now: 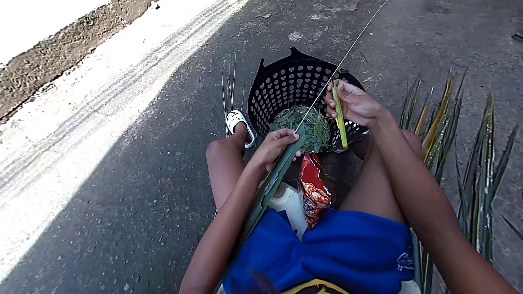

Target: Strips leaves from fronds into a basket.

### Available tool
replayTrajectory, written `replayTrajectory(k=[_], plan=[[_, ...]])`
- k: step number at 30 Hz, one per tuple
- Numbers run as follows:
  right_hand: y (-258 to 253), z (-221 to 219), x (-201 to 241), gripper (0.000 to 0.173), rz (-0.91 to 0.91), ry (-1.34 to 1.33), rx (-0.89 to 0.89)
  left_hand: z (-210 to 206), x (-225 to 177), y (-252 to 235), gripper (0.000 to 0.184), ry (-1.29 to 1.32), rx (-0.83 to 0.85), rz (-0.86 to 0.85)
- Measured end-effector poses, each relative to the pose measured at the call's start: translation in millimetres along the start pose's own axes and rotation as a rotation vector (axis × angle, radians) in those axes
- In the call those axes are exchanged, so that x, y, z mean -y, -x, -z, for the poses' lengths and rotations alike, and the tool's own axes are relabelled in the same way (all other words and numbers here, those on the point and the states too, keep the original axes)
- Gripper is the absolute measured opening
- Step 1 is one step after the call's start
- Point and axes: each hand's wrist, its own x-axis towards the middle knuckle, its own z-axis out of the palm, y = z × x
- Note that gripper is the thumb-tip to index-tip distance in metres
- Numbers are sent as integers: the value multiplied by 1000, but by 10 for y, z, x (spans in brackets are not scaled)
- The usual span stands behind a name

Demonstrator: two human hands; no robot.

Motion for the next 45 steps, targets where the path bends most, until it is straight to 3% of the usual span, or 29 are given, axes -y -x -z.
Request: replayTrajectory(k=[4,7,10,22,29,34,40,45], plan=[[56,-114,64,18,-140,132,-4,-7,7,3,16,4,-32,-70],[63,-275,-30,33,-227,247,85,-46,22,31,14,-58,-58,-146],[28,-378,-143,35,-223,305,167,-74,17,96,11,-112,-83,-191],[-15,-80,78,26,-49,153,-176,42,201,342,19,-109,18,-208],[-132,169,97,25,-70,223,-215,144,302,419,20,-122,-36,-210],[-211,268,177,22,-88,218,-397,191,335,421,21,-134,-39,-196],[-203,286,154,17,-48,139,-488,185,355,394,21,-109,-52,-163],[-159,460,238,20,16,89,-702,236,379,388,22,-105,-75,-155]])
